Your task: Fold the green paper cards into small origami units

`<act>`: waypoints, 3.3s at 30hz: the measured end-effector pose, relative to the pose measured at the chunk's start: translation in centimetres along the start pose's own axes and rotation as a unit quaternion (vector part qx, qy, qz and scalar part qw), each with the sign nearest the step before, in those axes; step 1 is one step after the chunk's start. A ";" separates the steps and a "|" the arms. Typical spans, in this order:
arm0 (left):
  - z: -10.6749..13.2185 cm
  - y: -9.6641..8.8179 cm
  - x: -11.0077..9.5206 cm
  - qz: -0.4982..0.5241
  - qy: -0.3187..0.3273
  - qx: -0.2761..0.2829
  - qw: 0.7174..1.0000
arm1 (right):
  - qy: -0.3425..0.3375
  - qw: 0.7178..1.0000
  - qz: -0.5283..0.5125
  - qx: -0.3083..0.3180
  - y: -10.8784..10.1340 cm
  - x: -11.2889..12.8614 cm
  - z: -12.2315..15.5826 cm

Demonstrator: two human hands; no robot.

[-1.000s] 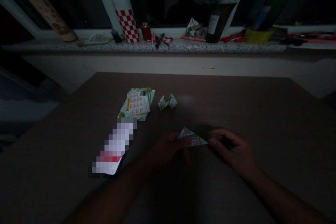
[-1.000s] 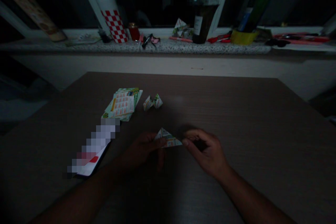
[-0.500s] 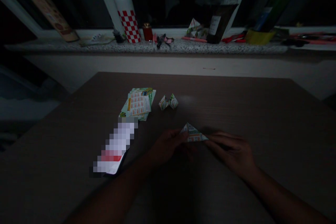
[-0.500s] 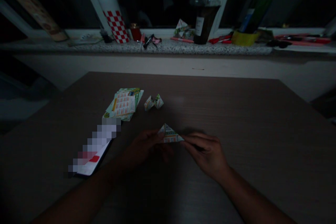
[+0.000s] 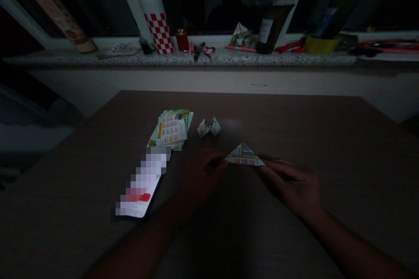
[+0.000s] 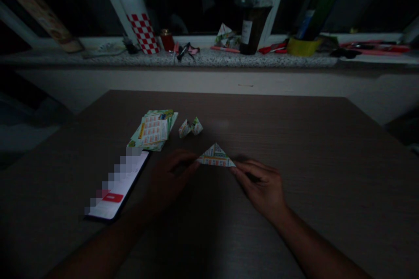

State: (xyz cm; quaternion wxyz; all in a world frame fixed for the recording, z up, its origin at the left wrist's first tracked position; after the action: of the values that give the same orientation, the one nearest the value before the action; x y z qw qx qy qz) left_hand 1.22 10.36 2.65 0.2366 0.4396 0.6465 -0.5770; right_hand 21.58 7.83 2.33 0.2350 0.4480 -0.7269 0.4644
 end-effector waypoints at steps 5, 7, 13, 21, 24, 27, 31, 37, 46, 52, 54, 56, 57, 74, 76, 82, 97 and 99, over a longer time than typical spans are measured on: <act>0.0 0.5 1.1 0.055 -0.063 0.017 0.996 | 0.010 1.000 -0.011 0.004 0.1 -0.3 0.1; 0.1 0.7 1.6 0.081 -0.089 0.023 0.992 | 0.011 1.000 -0.008 0.000 0.0 -0.4 0.1; 0.0 0.8 1.4 0.062 -0.083 0.029 0.994 | 0.015 1.000 0.002 0.002 0.1 -0.5 0.1; 0.1 0.9 0.8 -0.045 -0.055 0.033 0.997 | -0.009 0.999 0.022 0.029 0.8 0.1 0.0; 0.2 1.5 0.9 -0.081 -0.051 0.051 0.994 | -0.007 0.999 0.026 0.044 1.1 0.1 0.0; 0.3 2.0 1.1 -0.115 -0.045 0.068 0.990 | -0.016 0.998 0.034 0.055 1.3 0.2 0.0; 0.3 2.5 1.3 -0.165 -0.028 0.088 0.982 | -0.038 0.995 0.050 0.073 1.9 0.4 0.2; 0.5 2.7 1.0 -0.201 -0.013 0.088 0.976 | -0.059 0.991 0.074 0.092 2.3 1.0 0.3; 0.7 2.8 0.0 -0.238 0.017 0.083 0.968 | -0.053 0.989 0.088 0.103 2.7 1.0 0.1; 0.7 2.7 0.1 -0.223 0.002 0.077 0.972 | -0.059 0.988 0.083 0.114 3.2 1.0 0.2; 0.8 2.6 0.0 -0.227 0.002 0.075 0.971 | -0.064 0.988 0.079 0.114 3.2 1.2 0.2; 0.8 2.8 -0.2 -0.236 0.013 0.074 0.969 | -0.072 0.988 0.072 0.115 3.3 1.6 0.2; 0.9 2.9 -0.3 -0.240 0.023 0.072 0.968 | -0.073 0.988 0.068 0.118 3.3 1.7 0.1; 1.9 4.4 -2.2 -0.198 0.142 0.070 0.967 | -0.101 0.988 0.037 0.114 3.3 2.9 0.3; 2.0 4.5 -2.4 -0.191 0.149 0.070 0.968 | -0.112 0.987 0.032 0.115 3.4 3.2 0.3; 2.2 5.1 -3.0 -0.163 0.168 0.092 0.968 | -0.135 0.983 0.022 0.120 3.7 3.8 0.5; 2.6 5.8 -3.6 -0.075 0.171 0.177 0.966 | -0.125 0.981 -0.021 0.146 3.8 4.0 0.5; 2.6 5.8 -3.6 -0.054 0.178 0.179 0.966 | -0.121 0.980 -0.023 0.157 3.9 3.9 0.6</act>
State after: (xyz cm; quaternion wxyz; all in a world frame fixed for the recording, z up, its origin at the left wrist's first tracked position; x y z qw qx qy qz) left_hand 7.38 6.49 1.91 0.0035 0.5349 0.5875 -0.6073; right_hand 16.35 6.27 3.19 0.0824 0.5492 -0.6572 0.5096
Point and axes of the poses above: each hand's wrist, its own z-axis away from the middle knuckle, its own y-axis out of the palm, x = y × z, the point moved 10 cm from there along -z, towards the middle knuckle, and after that the axes turned 3 degrees about x, right-handed, at the moved point
